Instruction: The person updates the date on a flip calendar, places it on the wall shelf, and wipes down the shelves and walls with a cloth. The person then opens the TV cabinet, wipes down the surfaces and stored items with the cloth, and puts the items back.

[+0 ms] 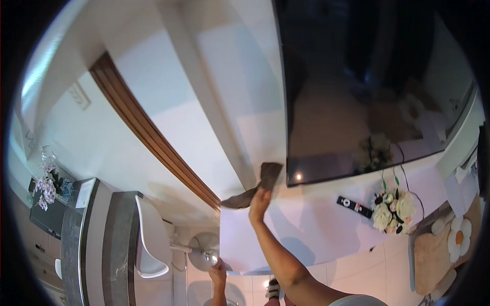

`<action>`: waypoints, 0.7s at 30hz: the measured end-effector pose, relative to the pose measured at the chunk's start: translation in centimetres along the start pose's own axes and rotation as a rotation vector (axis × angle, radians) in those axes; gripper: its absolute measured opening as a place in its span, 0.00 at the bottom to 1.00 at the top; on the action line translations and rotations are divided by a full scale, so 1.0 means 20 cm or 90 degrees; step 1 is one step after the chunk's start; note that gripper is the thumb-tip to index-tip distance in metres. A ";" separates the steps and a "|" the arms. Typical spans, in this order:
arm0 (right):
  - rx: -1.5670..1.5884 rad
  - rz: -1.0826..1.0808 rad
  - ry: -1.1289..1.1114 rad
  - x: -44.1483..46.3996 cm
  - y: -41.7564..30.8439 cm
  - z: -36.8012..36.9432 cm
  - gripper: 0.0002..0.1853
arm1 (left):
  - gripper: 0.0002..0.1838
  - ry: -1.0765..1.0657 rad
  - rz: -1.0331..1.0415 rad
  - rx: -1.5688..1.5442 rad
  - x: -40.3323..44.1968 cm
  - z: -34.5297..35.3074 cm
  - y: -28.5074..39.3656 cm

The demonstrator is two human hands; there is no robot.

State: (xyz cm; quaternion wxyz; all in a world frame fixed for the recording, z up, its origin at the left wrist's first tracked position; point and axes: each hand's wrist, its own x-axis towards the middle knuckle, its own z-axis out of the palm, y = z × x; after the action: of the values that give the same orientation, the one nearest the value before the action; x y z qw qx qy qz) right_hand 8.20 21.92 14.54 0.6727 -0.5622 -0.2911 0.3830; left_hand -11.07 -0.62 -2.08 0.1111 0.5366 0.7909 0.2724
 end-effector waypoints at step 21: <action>-0.352 -0.582 0.291 0.46 -0.30 0.28 0.30 | 0.27 -0.086 0.184 -0.174 -0.15 -0.27 0.39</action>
State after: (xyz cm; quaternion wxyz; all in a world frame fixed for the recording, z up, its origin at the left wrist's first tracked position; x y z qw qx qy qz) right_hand 9.72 32.13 21.21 0.6439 -0.6025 -0.4408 -0.1676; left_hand -6.23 -2.78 6.29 0.1953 0.6415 0.6519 0.3540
